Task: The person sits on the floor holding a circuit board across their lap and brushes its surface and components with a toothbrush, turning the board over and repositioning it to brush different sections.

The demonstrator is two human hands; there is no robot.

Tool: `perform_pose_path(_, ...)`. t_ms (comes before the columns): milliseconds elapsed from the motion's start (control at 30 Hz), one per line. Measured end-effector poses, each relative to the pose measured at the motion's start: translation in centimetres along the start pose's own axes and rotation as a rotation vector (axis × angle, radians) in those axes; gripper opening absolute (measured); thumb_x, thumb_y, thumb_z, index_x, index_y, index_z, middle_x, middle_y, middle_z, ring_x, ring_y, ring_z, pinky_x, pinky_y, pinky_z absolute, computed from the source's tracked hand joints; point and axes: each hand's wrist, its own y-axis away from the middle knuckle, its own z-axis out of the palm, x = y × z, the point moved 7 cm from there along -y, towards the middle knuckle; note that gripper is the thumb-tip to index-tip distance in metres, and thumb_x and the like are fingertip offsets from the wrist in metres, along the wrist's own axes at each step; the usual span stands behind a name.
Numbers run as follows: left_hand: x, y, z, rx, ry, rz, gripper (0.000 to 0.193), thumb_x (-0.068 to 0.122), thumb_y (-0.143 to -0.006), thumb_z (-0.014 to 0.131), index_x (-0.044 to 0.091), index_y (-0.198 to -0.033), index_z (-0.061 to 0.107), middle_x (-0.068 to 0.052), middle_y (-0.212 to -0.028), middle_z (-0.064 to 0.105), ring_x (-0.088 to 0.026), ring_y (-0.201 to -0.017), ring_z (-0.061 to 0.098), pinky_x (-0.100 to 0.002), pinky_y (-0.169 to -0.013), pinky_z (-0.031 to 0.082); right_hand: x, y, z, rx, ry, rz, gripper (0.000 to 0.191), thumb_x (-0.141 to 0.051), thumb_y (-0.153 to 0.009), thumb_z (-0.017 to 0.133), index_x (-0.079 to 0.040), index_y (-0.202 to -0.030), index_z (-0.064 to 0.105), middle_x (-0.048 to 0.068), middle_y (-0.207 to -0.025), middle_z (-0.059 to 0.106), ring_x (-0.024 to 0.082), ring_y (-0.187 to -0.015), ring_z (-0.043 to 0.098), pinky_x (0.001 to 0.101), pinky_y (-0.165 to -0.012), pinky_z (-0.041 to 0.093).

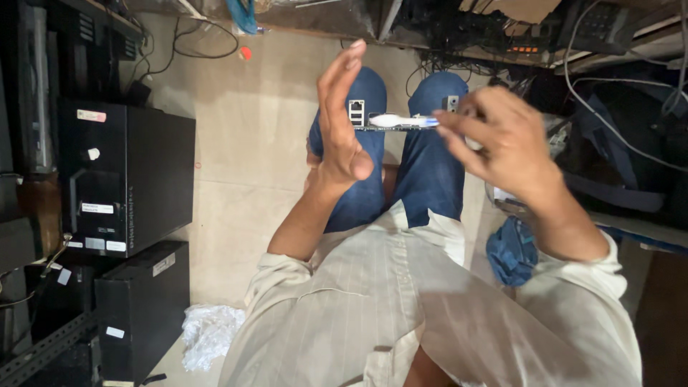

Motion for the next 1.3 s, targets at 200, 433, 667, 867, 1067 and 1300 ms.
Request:
perform_pose_path(200,0.0,-0.1,-0.3,0.007,0.009,-0.014,0.111,0.09,-0.084,0.03,0.01,-0.161,0.034,-0.014,-0.159,0.039,-0.028,-0.149,0.043,-0.041,-0.126,0.035,0.8,-0.7,0.6,-0.039,0.026,-0.048,0.018,-0.02,-0.093,0.08,-0.013,-0.109,0.081,0.004,-0.093,0.06,0.022,-0.085,0.062,0.0356,-0.073,0.052)
perform_pose_path(433,-0.1,0.1,0.2,0.039,0.04,0.019,0.108,0.088,-0.085,0.032,0.011,-0.16,0.036,-0.013,-0.159,0.04,-0.027,-0.146,0.044,-0.041,-0.124,0.037,1.1,0.6,-1.8,-0.112,0.101,-0.018,0.017,-0.019,-0.095,0.081,-0.014,-0.111,0.081,0.004,-0.092,0.059,0.022,-0.083,0.061,0.036,-0.071,0.05)
perform_pose_path(667,-0.2,-0.1,-0.1,0.034,0.025,0.028,0.108,0.088,-0.084,0.03,0.011,-0.16,0.035,-0.013,-0.159,0.04,-0.027,-0.146,0.045,-0.041,-0.124,0.038,-0.7,-2.4,2.4,-0.016,0.029,-0.103,0.022,-0.017,-0.099,0.081,-0.014,-0.12,0.079,0.005,-0.096,0.06,0.023,-0.083,0.06,0.0356,-0.069,0.048)
perform_pose_path(867,0.3,0.6,0.0,0.038,0.033,0.016,0.109,0.089,-0.084,0.028,0.011,-0.159,0.036,-0.014,-0.16,0.041,-0.028,-0.148,0.046,-0.041,-0.123,0.039,-1.6,-1.6,1.5,0.029,0.139,-0.122,0.017,-0.015,-0.099,0.083,-0.012,-0.115,0.079,0.005,-0.095,0.06,0.023,-0.081,0.057,0.0371,-0.068,0.045)
perform_pose_path(1067,0.1,0.1,0.1,0.015,0.024,0.02,0.109,0.089,-0.083,0.03,0.011,-0.16,0.036,-0.014,-0.159,0.041,-0.028,-0.148,0.044,-0.041,-0.124,0.036,-2.3,0.4,-0.5,0.032,0.175,-0.09,0.019,-0.014,-0.097,0.084,-0.011,-0.115,0.079,0.005,-0.097,0.061,0.023,-0.085,0.058,0.0368,-0.074,0.045)
perform_pose_path(1300,-0.2,-0.2,-0.1,0.01,-0.004,0.014,0.11,0.089,-0.084,0.031,0.01,-0.16,0.036,-0.014,-0.158,0.041,-0.028,-0.149,0.045,-0.041,-0.124,0.037,-1.8,-0.1,0.6,0.067,0.142,-0.072,0.022,-0.017,-0.096,0.083,-0.011,-0.117,0.08,0.006,-0.097,0.059,0.024,-0.087,0.059,0.0375,-0.076,0.047)
